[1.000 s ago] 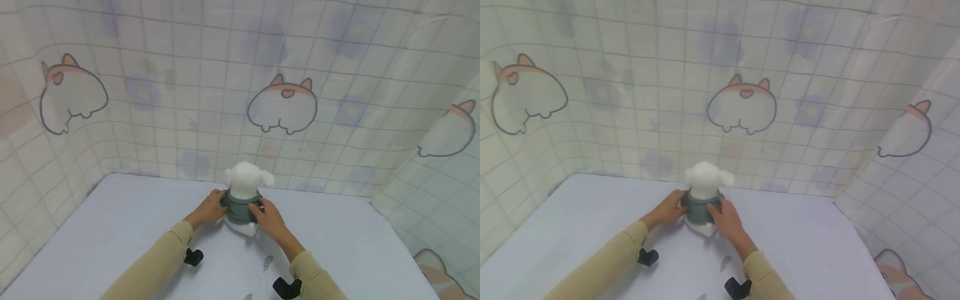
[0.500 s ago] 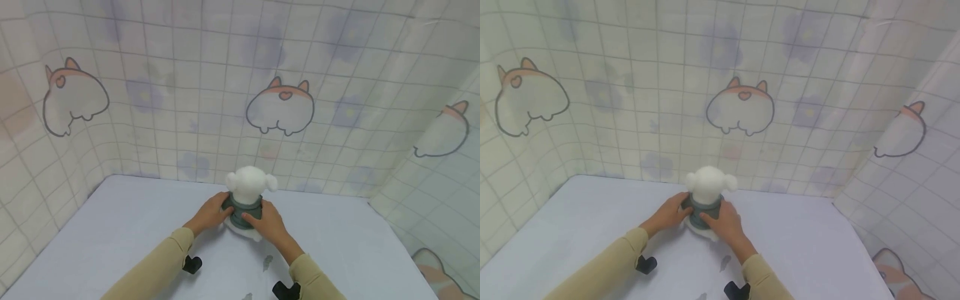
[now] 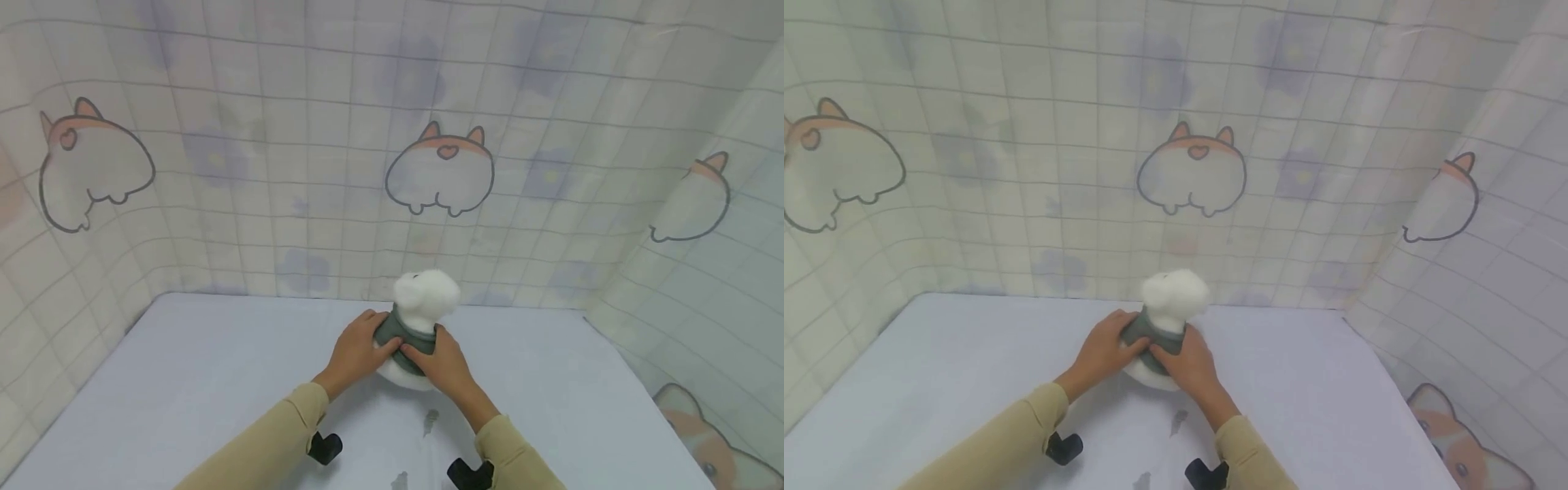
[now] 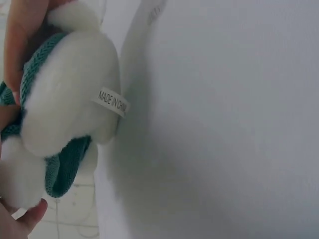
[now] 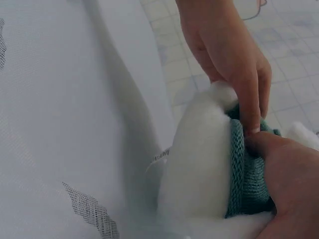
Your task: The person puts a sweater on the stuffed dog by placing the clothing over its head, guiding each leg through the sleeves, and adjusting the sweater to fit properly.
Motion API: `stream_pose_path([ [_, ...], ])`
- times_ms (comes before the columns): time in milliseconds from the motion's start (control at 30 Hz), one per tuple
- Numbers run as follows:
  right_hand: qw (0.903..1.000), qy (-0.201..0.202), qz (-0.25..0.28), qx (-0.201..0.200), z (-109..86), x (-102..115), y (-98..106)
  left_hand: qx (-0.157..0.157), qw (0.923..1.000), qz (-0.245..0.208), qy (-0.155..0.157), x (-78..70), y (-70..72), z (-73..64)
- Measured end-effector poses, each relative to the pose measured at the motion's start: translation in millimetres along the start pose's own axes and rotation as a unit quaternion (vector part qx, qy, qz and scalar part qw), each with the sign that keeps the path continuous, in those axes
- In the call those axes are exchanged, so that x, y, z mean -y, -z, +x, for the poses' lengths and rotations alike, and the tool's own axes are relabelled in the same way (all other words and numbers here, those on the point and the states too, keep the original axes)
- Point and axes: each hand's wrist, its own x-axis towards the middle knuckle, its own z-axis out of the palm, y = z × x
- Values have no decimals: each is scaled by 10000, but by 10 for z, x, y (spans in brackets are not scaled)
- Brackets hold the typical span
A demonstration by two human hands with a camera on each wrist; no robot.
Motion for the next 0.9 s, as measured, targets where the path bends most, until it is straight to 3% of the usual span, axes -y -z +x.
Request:
stream_pose_path([
  [167,9992,-308,155,-204,-27,-85,57,65,9992,-394,-6,-66,-18,40],
  [433,9963,-559,513,-394,-78,-135,102,-45,9910,-1245,484,24,-26,109],
  [633,9915,-746,1020,-318,-109,-132,196,312,9832,-1607,809,41,-37,145],
  [767,9843,-887,1516,-186,-126,-144,272,709,9705,-1987,1164,22,-44,180],
  [900,9739,-912,2074,-109,-139,-148,340,1153,9470,-2589,1510,28,-63,232],
])
